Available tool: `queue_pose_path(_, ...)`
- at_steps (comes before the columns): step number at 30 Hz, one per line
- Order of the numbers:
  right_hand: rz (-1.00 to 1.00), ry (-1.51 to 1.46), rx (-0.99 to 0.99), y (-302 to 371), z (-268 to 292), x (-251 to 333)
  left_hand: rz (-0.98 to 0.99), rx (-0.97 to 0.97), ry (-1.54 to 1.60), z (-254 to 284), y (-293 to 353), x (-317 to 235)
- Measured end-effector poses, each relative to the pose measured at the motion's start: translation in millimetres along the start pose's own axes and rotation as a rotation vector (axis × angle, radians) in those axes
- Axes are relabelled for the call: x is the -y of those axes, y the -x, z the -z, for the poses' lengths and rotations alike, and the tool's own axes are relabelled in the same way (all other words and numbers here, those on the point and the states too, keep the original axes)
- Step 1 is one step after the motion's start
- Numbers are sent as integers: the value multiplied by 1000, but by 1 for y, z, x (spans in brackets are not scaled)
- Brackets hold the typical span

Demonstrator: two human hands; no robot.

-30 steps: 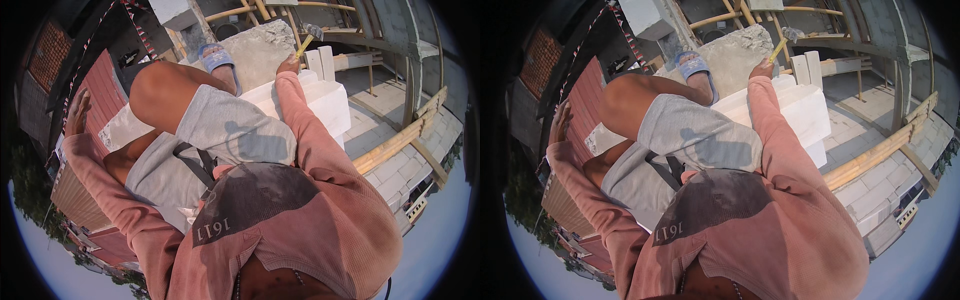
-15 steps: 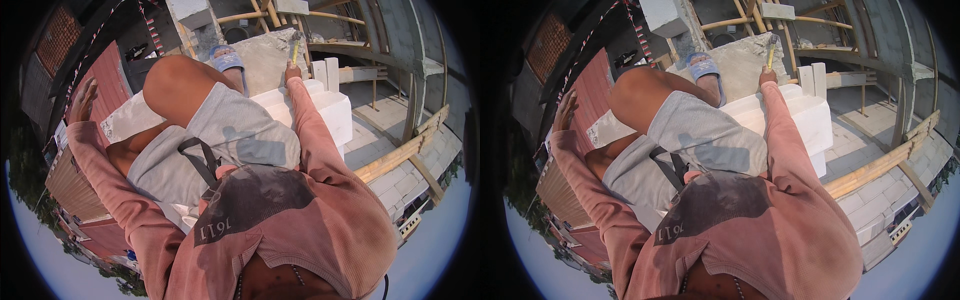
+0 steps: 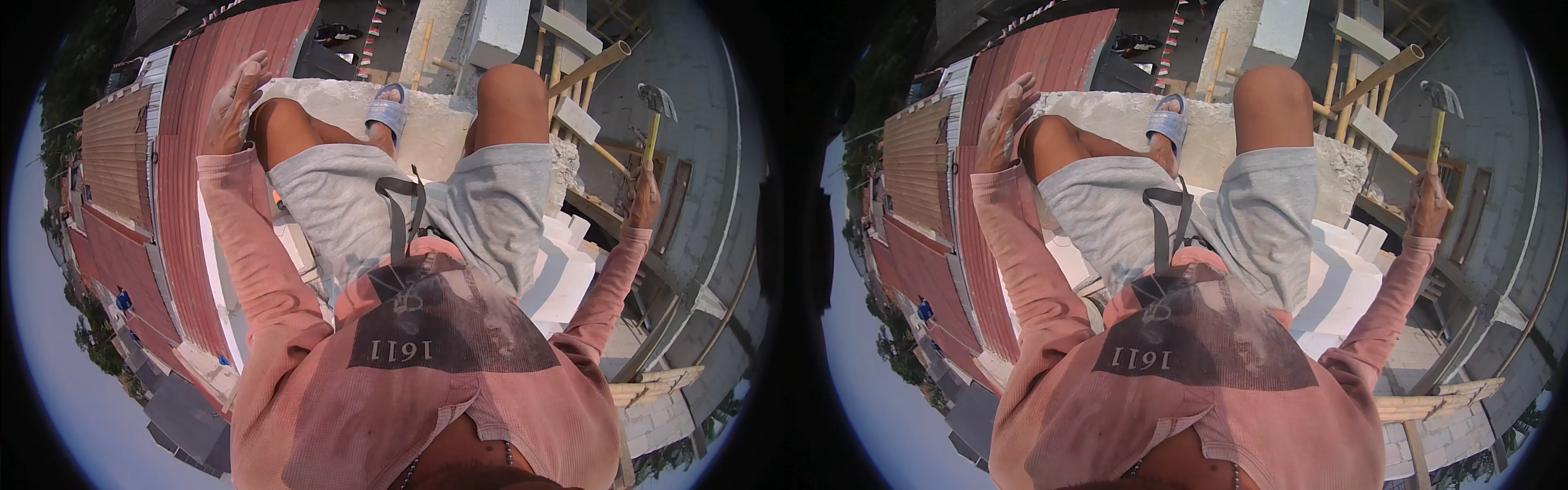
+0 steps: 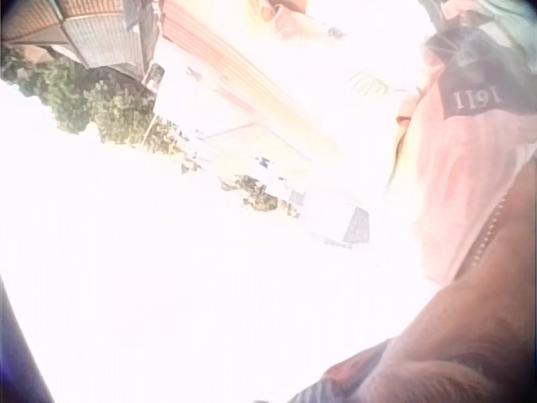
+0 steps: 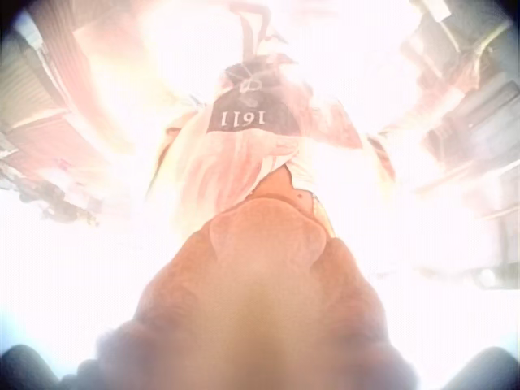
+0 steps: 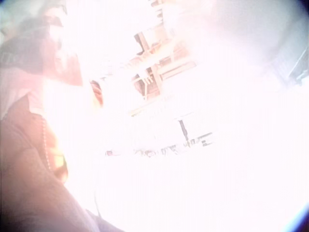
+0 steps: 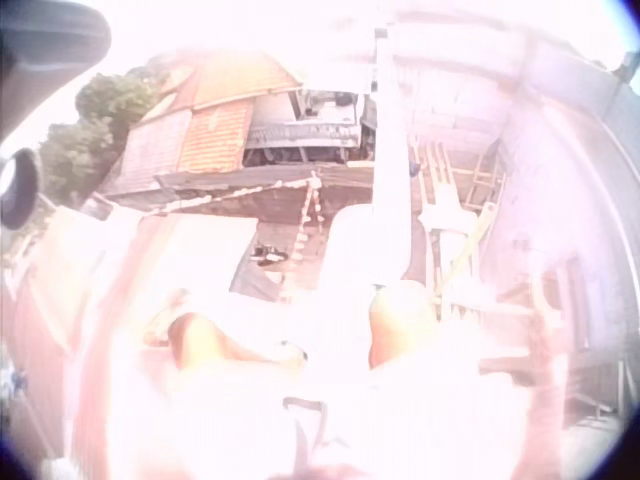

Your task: The person chips the concrete surface using a hammer, spreads mortar onto the wall with a trowel, and places concrete blocks onto the mortar bed by hand.

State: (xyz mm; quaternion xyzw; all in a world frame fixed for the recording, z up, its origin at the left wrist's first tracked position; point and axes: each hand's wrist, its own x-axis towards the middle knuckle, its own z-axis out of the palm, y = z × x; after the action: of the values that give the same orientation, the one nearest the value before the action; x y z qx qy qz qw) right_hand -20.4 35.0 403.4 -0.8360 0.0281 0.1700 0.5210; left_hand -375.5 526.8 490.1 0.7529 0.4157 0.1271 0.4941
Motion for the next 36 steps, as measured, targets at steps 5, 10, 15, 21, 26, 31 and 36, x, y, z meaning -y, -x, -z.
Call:
queue_pose_path(5, 321, -132, 108, 14, -1, 99, 78, -245, 54, 25, 69, 85)
queue_pose_path(10, 377, -95, 335, 27, -92, 142, 105, -368, 234, 13, 99, 102)
queue_pose_path(15, 371, 95, 623, 29, -218, 76, 258, -533, 372, -7, 167, 130)
queue_pose_path(21, 444, 149, 1015, 172, -254, 178, 111, -510, 666, -51, 207, 55)
queue_pose_path(26, 969, 252, 1537, 287, -278, 191, -266, -651, 1300, -47, 200, -4)
queue_pose_path(31, 1045, 385, 1735, 317, -286, 160, 162, -1065, 1418, -28, 249, 101)
queue_pose_path(36, 550, 312, 1450, 256, -270, 157, 803, -667, 1214, -29, 343, 270)
